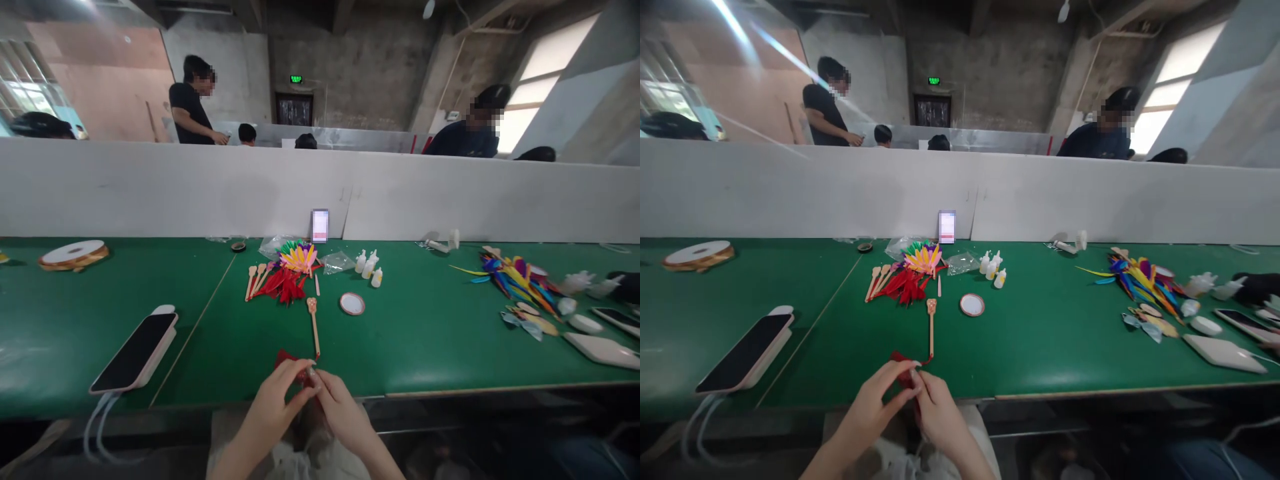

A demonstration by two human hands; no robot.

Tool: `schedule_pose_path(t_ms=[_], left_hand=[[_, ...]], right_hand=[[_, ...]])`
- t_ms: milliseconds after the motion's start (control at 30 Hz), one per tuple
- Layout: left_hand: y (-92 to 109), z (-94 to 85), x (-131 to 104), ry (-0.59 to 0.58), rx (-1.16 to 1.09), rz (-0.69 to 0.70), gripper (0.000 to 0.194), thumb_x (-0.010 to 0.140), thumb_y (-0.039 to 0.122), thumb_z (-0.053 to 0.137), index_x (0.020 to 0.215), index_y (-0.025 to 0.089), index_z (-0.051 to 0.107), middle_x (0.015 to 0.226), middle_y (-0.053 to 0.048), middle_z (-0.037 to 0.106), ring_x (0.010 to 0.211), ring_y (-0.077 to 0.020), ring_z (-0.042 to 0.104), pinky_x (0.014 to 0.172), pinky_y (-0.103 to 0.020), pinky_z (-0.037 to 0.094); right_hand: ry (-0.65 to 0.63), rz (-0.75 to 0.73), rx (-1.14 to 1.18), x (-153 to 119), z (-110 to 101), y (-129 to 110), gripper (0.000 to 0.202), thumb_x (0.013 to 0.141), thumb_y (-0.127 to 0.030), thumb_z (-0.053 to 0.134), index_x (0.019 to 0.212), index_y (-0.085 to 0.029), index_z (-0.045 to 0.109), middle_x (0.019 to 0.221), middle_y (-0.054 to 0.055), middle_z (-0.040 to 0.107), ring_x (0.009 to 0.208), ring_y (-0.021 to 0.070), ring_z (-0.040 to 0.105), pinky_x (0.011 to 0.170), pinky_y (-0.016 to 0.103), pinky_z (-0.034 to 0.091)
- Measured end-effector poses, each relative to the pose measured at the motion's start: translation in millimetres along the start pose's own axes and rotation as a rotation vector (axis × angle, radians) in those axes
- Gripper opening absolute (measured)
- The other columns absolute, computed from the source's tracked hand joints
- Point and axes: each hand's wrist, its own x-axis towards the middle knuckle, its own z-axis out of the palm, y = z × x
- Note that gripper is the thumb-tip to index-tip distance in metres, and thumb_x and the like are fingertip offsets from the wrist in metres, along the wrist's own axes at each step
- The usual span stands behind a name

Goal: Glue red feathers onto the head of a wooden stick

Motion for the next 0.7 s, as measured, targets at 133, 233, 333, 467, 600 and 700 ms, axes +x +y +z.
schedule_pose_path(t_ms=[133, 233, 333, 467, 600, 700], left_hand=[[2, -5.3, -5, 0.148, -0.005, -0.079, 0.023, 0.078, 0.042, 0.055, 0.086, 0.023, 0.065, 0.085, -0.004, 0.067, 0.076, -0.018, 0.061, 0.072, -0.027, 0.049], [-4, -13.4, -8, 0.292, -0.058, -0.186, 0.031, 0.077, 0.05, 0.053, 0.081, 0.021, 0.062, 0.064, 0.0, 0.062, 0.059, -0.0156, 0.058, 0.06, -0.025, 0.047], [-13, -23.1, -11, 0.406, -0.156, -0.291, 0.044, 0.073, 0.06, 0.05, 0.081, 0.018, 0.062, 0.051, 0.002, 0.054, 0.049, -0.0151, 0.053, 0.052, -0.024, 0.044], [-26, -31.7, -15, 0.461, -0.265, -0.374, 0.05, 0.07, 0.064, 0.051, 0.077, 0.016, 0.063, 0.046, 0.003, 0.049, 0.045, -0.0143, 0.049, 0.047, -0.024, 0.041], [-35, -32.5, -21, 0.509, -0.371, -0.458, 0.051, 0.066, 0.065, 0.055, 0.078, 0.016, 0.065, 0.045, 0.003, 0.048, 0.044, -0.0142, 0.047, 0.045, -0.024, 0.04], [-39, -29.7, -24, 0.512, -0.411, -0.505, 0.055, 0.062, 0.068, 0.057, 0.076, 0.016, 0.065, 0.046, 0.002, 0.049, 0.044, -0.0139, 0.047, 0.043, -0.023, 0.039]], right_hand=[[0.052, 0.109, -0.046, -16, -4, -2, 0.061, 0.08, -0.071, 0.028, 0.073, -0.019, 0.059, 0.052, 0.001, 0.05, 0.049, 0.017, 0.047, 0.049, 0.028, 0.04], [0.077, -0.09, -0.236, -14, -9, -3, 0.049, 0.092, -0.051, 0.026, 0.088, -0.018, 0.062, 0.082, 0.008, 0.065, 0.078, 0.0213, 0.059, 0.072, 0.032, 0.045], [-0.066, -0.335, -0.514, -1, -11, 0, 0.037, 0.092, -0.038, 0.039, 0.124, -0.022, 0.049, 0.127, 0.009, 0.053, 0.119, 0.023, 0.044, 0.103, 0.041, 0.027], [-0.158, -0.452, -0.804, 16, -5, 17, 0.057, 0.081, -0.043, 0.057, 0.132, -0.024, 0.038, 0.128, 0.009, 0.05, 0.12, 0.0235, 0.041, 0.109, 0.048, 0.013], [-0.104, -0.488, -0.956, 20, -1, 31, 0.059, 0.07, -0.045, 0.067, 0.121, -0.023, 0.047, 0.103, 0.007, 0.054, 0.102, 0.0249, 0.048, 0.107, 0.053, 0.012], [-0.139, -0.506, -1.05, 16, -4, 32, 0.045, 0.068, -0.024, 0.066, 0.11, -0.021, 0.052, 0.097, 0.005, 0.053, 0.096, 0.0232, 0.047, 0.108, 0.05, 0.012]])
